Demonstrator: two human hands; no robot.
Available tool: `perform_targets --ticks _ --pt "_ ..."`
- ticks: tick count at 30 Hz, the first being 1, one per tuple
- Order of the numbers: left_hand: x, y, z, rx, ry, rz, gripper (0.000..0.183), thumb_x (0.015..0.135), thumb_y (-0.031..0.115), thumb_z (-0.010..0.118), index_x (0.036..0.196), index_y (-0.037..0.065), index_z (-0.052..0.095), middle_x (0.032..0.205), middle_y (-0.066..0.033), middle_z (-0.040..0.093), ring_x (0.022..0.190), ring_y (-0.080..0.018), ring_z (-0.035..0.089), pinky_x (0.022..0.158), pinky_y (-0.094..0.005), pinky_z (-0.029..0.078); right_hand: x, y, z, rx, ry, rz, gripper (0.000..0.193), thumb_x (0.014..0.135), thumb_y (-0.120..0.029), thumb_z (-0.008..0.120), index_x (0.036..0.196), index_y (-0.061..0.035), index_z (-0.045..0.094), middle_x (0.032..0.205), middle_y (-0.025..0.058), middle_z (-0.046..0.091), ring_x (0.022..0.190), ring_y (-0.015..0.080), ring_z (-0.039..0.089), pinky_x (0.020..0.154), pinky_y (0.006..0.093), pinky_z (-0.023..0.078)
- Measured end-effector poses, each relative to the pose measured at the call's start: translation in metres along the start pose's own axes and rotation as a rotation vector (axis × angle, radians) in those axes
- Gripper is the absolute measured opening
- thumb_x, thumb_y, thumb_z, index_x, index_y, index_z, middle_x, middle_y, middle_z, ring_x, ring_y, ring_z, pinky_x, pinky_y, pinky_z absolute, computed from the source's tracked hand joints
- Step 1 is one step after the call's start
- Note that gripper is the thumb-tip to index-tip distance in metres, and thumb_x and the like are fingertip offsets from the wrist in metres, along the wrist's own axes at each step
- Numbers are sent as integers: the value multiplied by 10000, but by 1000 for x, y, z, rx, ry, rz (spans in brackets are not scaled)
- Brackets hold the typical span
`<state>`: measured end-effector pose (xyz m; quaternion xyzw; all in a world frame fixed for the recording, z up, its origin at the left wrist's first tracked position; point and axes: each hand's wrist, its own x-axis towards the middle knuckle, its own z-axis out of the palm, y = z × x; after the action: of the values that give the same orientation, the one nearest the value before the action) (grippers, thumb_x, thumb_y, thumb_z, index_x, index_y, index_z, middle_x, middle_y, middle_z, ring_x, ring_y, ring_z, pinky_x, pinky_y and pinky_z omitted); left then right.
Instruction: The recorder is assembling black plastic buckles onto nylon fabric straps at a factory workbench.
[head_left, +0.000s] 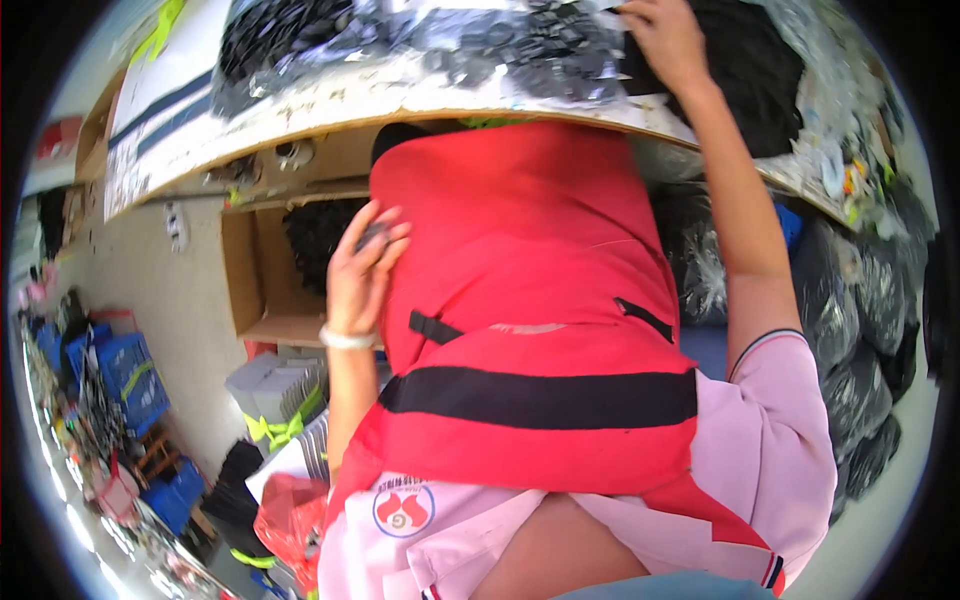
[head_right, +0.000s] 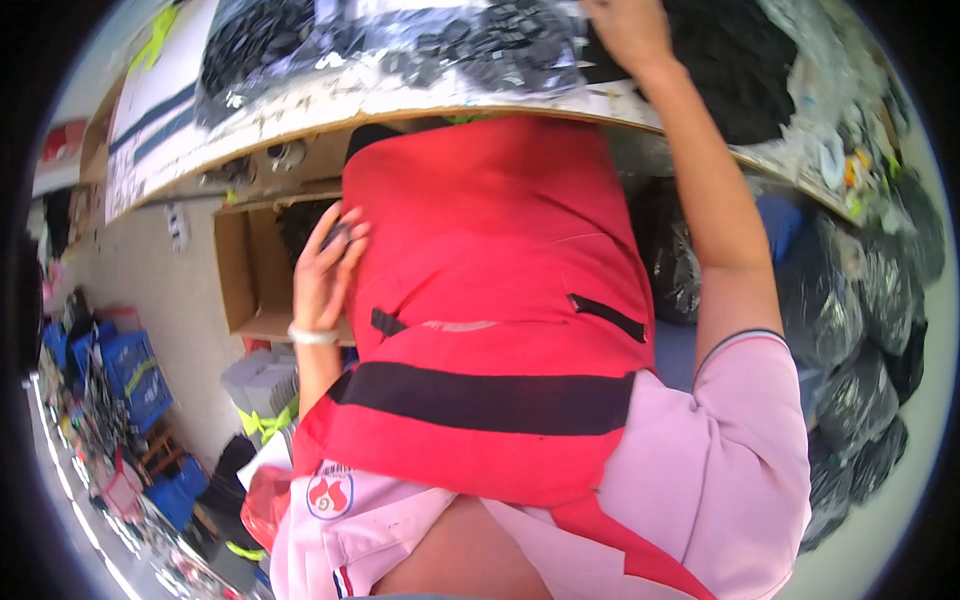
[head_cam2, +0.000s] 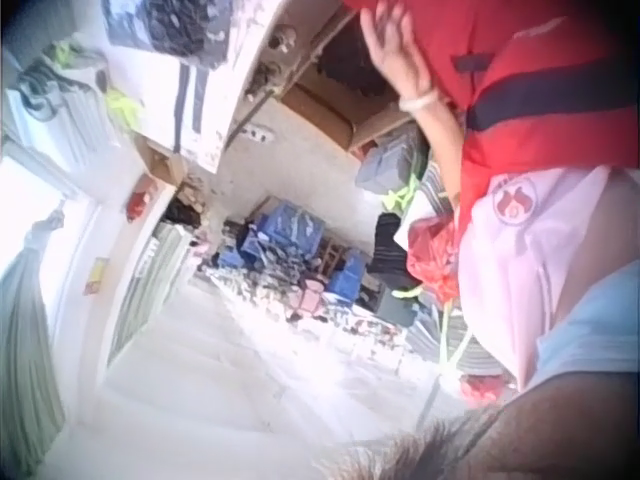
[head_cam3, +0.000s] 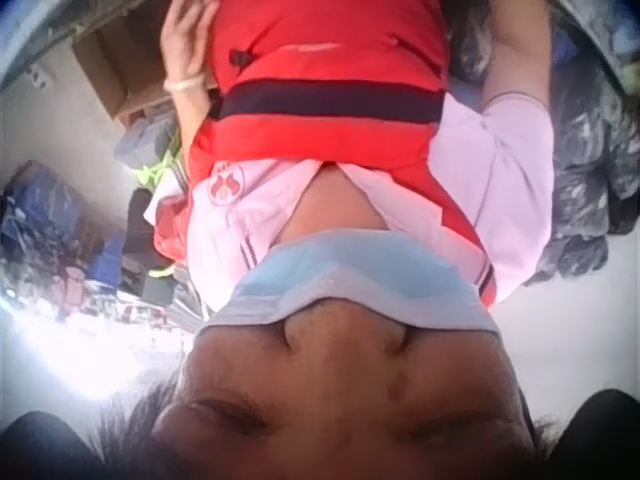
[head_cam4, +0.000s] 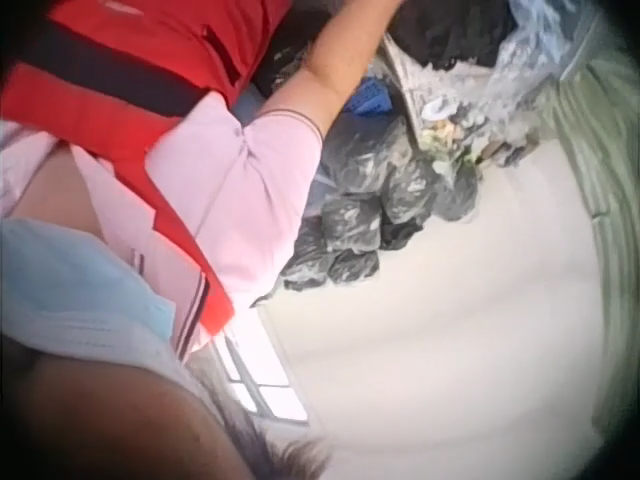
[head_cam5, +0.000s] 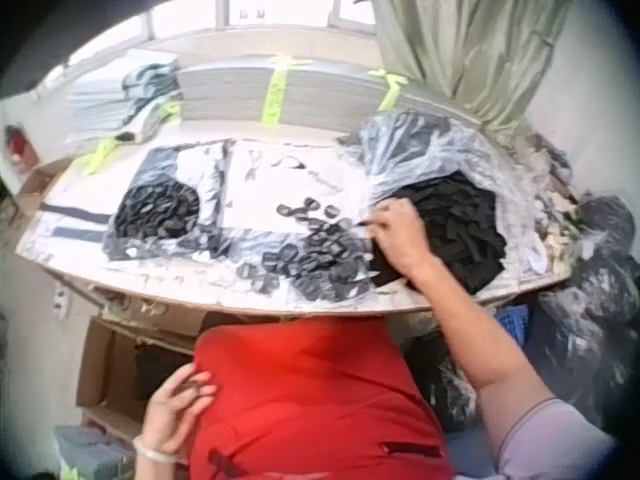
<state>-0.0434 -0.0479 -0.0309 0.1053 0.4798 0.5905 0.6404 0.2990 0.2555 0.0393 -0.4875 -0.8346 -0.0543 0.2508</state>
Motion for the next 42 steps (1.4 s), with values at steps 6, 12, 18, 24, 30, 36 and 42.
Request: perform_targets --ticks 6,12,18,24,30,36,42 --pt "12 -18 45 144 -135 -33 129 950 68 577 967 -53 619 861 -152 676 742 -231 687 612 -310 581 -19 -94 -58 487 243 -132 178 917 -106 615 1088 -79 658 812 17 644 706 91 606 667 235 486" --pt "17 -21 58 140 -201 -6 127 948 88 589 954 -29 639 811 -95 663 672 -163 645 558 -257 523 -94 -178 -38 1200 -723 398 183 943 -123 594 1080 -11 643 854 14 650 774 55 575 704 227 473" --pt "8 -28 60 539 -203 203 100 931 70 610 933 -18 657 744 -41 639 607 -104 580 521 -227 465 -118 -186 6 1267 -799 331 169 934 -99 580 1053 4 641 864 21 640 810 56 562 726 226 463" --pt "9 -26 61 512 -161 213 142 967 102 570 936 -6 657 692 13 569 577 -49 487 533 -190 379 -111 -186 0 1367 -754 619 157 951 -159 587 1027 -22 603 739 15 620 607 63 567 533 201 449" --pt "5 -34 71 448 -125 316 147 945 88 586 840 2 640 682 12 570 580 -43 498 517 -207 392 -123 -189 2 1721 -947 846 176 948 -178 597 940 -3 584 718 74 628 505 114 577 444 224 470" --pt "6 -38 75 491 -124 397 94 925 57 602 876 -8 648 699 5 586 581 -47 504 519 -211 397 -123 -192 -3 1788 -830 919 184 943 -162 604 906 17 581 753 93 634 530 117 583 454 232 491" --pt "4 -39 72 507 -138 349 82 920 52 606 911 -12 657 714 3 586 591 -52 513 527 -218 409 -123 -189 -5 1761 -840 919 187 946 -167 601 905 14 573 742 85 628 526 112 579 454 230 490"
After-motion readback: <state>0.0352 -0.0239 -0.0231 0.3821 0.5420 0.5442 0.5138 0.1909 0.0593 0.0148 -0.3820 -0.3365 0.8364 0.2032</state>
